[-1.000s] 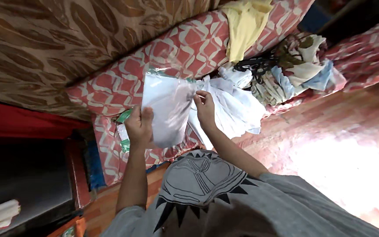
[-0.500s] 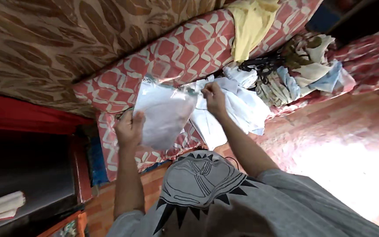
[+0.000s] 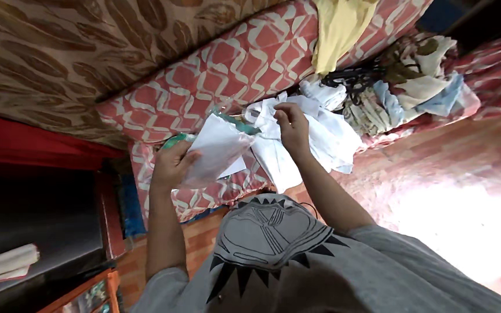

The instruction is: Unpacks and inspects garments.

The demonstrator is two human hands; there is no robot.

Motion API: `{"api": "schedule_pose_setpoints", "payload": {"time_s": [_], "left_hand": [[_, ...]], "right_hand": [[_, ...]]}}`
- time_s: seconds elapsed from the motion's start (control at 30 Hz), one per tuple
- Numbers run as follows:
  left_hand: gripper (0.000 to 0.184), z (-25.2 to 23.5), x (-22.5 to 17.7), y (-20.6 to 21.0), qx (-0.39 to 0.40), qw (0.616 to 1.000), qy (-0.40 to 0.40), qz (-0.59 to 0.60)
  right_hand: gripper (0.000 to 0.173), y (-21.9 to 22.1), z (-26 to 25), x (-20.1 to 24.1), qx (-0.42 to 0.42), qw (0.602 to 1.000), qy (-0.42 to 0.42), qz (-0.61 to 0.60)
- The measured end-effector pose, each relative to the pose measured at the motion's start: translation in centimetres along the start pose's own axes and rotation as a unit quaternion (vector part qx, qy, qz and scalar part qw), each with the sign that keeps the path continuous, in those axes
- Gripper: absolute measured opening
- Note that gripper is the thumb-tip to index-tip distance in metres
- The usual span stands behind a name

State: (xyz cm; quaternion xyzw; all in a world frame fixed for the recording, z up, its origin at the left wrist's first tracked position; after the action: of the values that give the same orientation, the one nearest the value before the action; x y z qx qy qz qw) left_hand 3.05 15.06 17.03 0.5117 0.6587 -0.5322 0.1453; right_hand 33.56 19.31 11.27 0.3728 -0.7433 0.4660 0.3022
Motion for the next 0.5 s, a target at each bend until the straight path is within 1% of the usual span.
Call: {"api": "schedule_pose_setpoints", "payload": {"time_s": [0.03, 0.07, 0.1, 0.13, 0.2, 0.23, 0.27, 0.3, 0.33, 0.4, 0.43, 0.47, 0.5], "left_hand": [[0.043, -0.1, -0.1, 0.2, 0.013, 1.0, -0.004, -0.023], [0.04, -0.3, -0.2, 0.5, 0.03, 0.999, -0.004, -0.036], [0.038, -0.5, -0.5, 0.8, 0.047, 0.998, 0.002, -0.041], [0.037, -0.7, -0.8, 1.1, 0.064, 0.997, 0.015, -0.038], [0.037, -1.4, -1.6, 1.9, 0.093, 0.994, 0.06, -0.02], [0.037, -1.9, -2.0, 2.2, 0.095, 0.992, 0.084, -0.02], [0.037, -2.3, -2.4, 2.3, 0.08, 0.99, 0.105, -0.039], [0.037, -2.8, -2.6, 2.0, 0.044, 0.989, 0.119, -0.078], [0.037, -3.0, -2.6, 1.3, -0.008, 0.985, 0.12, -0.12], [0.038, -2.8, -1.0, -0.6, -0.13, 0.977, 0.084, -0.149], [0.039, -2.2, 0.8, -1.5, -0.189, 0.972, 0.05, -0.13], [0.04, -1.3, 3.3, -2.1, -0.237, 0.967, -0.004, -0.089], [0.044, 0.0, 6.4, -2.0, -0.276, 0.957, -0.077, -0.037]], "right_hand": [[0.029, -0.4, 0.4, 0.6, -0.026, 0.999, -0.018, -0.015], [0.029, -0.4, 0.8, 1.2, -0.021, 0.998, -0.042, -0.038], [0.031, 0.1, 1.0, 2.0, 0.024, 0.995, -0.068, -0.066], [0.038, 1.3, 1.3, 2.9, 0.104, 0.986, -0.091, -0.091], [0.056, 4.5, 2.7, 4.5, 0.272, 0.949, -0.111, -0.111], [0.055, 5.7, 3.5, 4.9, 0.314, 0.936, -0.111, -0.112], [0.046, 6.4, 4.0, 5.1, 0.326, 0.932, -0.108, -0.116], [0.036, 6.7, 4.3, 5.0, 0.312, 0.936, -0.106, -0.122], [0.029, 6.6, 4.3, 5.0, 0.281, 0.944, -0.112, -0.131], [0.019, 5.9, 4.3, 4.7, 0.206, 0.959, -0.122, -0.152], [0.016, 5.5, 4.2, 4.4, 0.176, 0.964, -0.124, -0.159], [0.014, 5.1, 4.3, 4.1, 0.159, 0.966, -0.13, -0.158], [0.013, 4.8, 4.2, 4.0, 0.151, 0.967, -0.137, -0.149]]}}
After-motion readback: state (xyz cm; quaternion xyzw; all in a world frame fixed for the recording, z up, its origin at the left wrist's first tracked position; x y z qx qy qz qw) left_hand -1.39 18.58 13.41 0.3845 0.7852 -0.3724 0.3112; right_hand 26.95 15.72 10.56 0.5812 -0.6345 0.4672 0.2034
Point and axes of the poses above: each hand's wrist, its own z-axis away from the middle knuckle, its own y-axis out of the palm, x = y × z, the point moved 9 cm from there along -z, towards the middle knuckle, and after that the axes turned 6 degrees about z, right-handed, at the moved point
